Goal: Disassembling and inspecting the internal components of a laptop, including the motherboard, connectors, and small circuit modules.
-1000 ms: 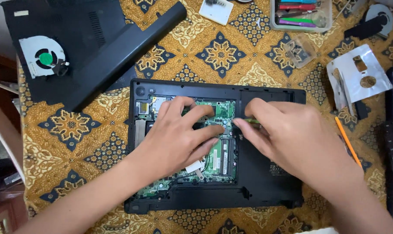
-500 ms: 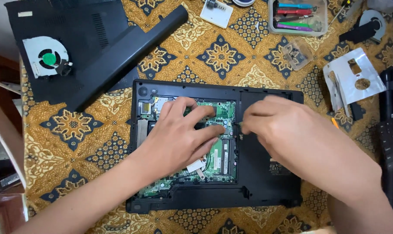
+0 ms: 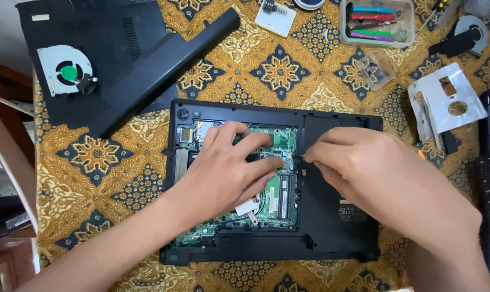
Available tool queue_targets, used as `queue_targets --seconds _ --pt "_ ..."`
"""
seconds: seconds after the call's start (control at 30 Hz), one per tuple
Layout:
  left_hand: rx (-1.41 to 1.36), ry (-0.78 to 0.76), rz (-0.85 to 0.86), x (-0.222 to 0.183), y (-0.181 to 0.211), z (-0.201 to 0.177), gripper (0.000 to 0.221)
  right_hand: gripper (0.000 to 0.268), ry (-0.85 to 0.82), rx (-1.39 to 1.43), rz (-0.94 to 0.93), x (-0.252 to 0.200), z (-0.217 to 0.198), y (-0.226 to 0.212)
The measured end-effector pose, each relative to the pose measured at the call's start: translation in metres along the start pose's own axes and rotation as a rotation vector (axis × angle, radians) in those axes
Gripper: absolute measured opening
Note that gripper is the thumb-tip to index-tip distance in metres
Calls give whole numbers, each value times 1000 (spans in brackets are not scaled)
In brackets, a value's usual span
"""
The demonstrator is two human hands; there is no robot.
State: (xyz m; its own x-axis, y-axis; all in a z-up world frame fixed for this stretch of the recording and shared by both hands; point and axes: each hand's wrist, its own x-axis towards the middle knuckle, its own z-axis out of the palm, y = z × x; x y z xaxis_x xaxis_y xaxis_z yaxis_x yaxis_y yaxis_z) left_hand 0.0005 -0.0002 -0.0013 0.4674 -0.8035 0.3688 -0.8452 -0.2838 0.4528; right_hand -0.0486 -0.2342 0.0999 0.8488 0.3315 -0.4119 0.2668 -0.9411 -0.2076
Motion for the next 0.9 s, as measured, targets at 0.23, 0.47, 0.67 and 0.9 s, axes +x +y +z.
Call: queue_targets --seconds 0.23,0.47,0.67,0.9 --pt "1 -12 -4 1 0 -1 16 16 99 70 -23 -18 4 13" --pt "-73 78 -33 21 10 -6 43 24 364 108 -69 -39 6 18" --pt "-104 155 63 45 17 4 15 20 489 105 -92 -51 12 20" --pt "-75 170 137 88 12 19 32 13 655 185 61 -77 23 39"
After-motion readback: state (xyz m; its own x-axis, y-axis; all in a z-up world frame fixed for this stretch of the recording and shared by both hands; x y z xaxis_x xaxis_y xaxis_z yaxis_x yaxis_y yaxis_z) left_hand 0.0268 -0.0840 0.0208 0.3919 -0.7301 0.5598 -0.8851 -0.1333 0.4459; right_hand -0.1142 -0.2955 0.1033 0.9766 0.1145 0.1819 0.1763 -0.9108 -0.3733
